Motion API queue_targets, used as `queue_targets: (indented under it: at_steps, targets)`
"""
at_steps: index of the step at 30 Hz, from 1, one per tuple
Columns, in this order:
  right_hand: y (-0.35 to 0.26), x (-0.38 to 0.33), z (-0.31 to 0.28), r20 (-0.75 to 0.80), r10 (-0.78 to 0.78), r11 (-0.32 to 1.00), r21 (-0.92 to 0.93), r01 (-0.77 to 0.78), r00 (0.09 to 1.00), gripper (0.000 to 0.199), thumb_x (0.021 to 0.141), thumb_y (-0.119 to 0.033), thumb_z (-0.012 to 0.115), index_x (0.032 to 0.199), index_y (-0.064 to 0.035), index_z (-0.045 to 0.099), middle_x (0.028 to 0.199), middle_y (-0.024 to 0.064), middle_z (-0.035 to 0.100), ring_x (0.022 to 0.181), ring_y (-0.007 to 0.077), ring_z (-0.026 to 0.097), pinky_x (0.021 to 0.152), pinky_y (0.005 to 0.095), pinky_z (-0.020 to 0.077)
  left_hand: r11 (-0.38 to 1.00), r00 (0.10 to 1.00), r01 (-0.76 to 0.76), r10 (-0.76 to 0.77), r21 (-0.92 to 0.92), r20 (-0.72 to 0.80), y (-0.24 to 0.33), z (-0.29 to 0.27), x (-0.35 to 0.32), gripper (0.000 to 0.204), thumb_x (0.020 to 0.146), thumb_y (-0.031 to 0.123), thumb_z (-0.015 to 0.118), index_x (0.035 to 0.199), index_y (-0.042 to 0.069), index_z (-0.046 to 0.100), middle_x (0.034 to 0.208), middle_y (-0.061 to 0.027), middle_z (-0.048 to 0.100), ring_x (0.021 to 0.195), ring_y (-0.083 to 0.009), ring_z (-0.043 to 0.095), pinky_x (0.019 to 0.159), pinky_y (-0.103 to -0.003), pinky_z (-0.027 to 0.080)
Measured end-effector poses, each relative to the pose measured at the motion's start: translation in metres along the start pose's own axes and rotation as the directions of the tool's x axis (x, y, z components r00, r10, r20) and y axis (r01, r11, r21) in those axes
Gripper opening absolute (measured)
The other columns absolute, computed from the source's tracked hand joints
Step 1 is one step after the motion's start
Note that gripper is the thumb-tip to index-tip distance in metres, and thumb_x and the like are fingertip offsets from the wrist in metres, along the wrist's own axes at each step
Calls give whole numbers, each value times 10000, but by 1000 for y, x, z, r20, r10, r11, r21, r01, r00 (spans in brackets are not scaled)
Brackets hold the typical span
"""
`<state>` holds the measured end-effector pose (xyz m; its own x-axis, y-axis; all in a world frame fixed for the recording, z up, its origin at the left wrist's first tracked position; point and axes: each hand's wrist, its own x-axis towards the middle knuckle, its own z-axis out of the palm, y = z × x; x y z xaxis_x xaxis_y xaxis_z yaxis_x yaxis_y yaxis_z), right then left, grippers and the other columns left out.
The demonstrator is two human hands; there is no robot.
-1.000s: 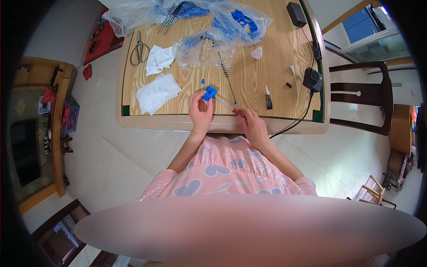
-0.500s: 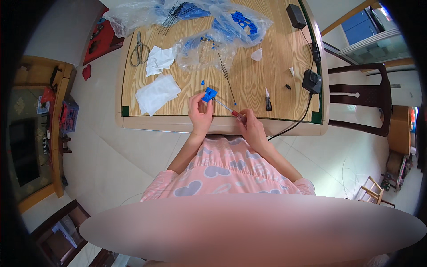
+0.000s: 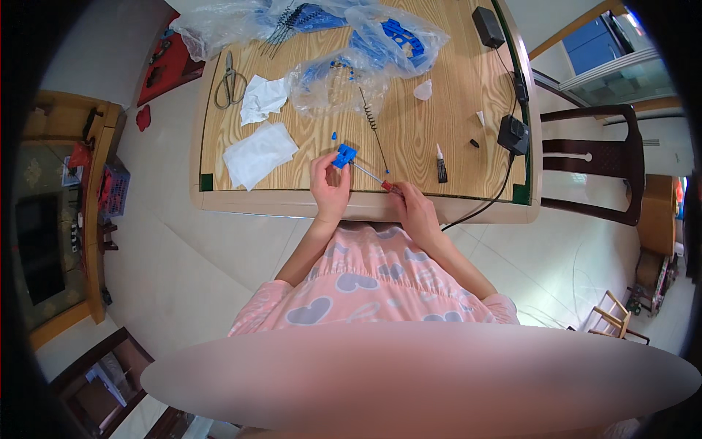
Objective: The person assembles a component by hand, combining a blue plastic part, a metal spring, and a small black electronic module, using glue and a screwdriver.
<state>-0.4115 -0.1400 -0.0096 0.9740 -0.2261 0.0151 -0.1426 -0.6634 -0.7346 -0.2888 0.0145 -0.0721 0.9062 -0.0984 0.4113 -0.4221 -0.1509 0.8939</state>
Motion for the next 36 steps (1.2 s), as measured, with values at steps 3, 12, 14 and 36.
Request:
queue_targets:
  at_steps: [3, 12, 14, 36]
  targets:
    - [-7, -1, -4, 107, 217, 967, 114, -229, 970, 337, 918, -192, 573, 1191, -39, 448, 973, 242, 631, 876, 452, 604, 725, 497, 479, 1000, 1000, -9, 8, 29, 17, 4, 0, 2, 338, 802, -43, 681, 1118, 18, 578, 1052, -107, 556, 911, -202, 583, 779, -291, 502]
    - [-2, -2, 0, 26, 148, 982, 112, -150, 989, 299, 927, -208, 564, 1152, -30, 477, 1002, 241, 629, 916, 447, 602, 755, 497, 478, 997, 999, -28, 26, 75, 25, 2, -1, 1, 341, 790, -42, 688, 1110, 20, 586, 1064, -108, 561, 928, -211, 585, 780, -291, 502]
    - [0, -3, 1, 82, 220, 965, 125, -229, 972, 284, 930, -217, 561, 1135, -31, 497, 1021, 223, 628, 920, 441, 601, 749, 494, 479, 998, 1000, -12, 10, 58, 22, 2, -1, 0, 341, 791, -43, 686, 1111, 20, 586, 1066, -108, 562, 931, -211, 585, 784, -290, 501]
    - [5, -3, 3, 61, 121, 978, 164, -129, 991, 327, 909, -180, 586, 1179, -50, 457, 940, 249, 640, 868, 436, 622, 717, 479, 484, 990, 999, 45, -46, -134, 1, -4, 4, -1, 326, 823, -54, 652, 1133, 6, 568, 1173, -122, 581, 1027, -201, 588, 830, -285, 497]
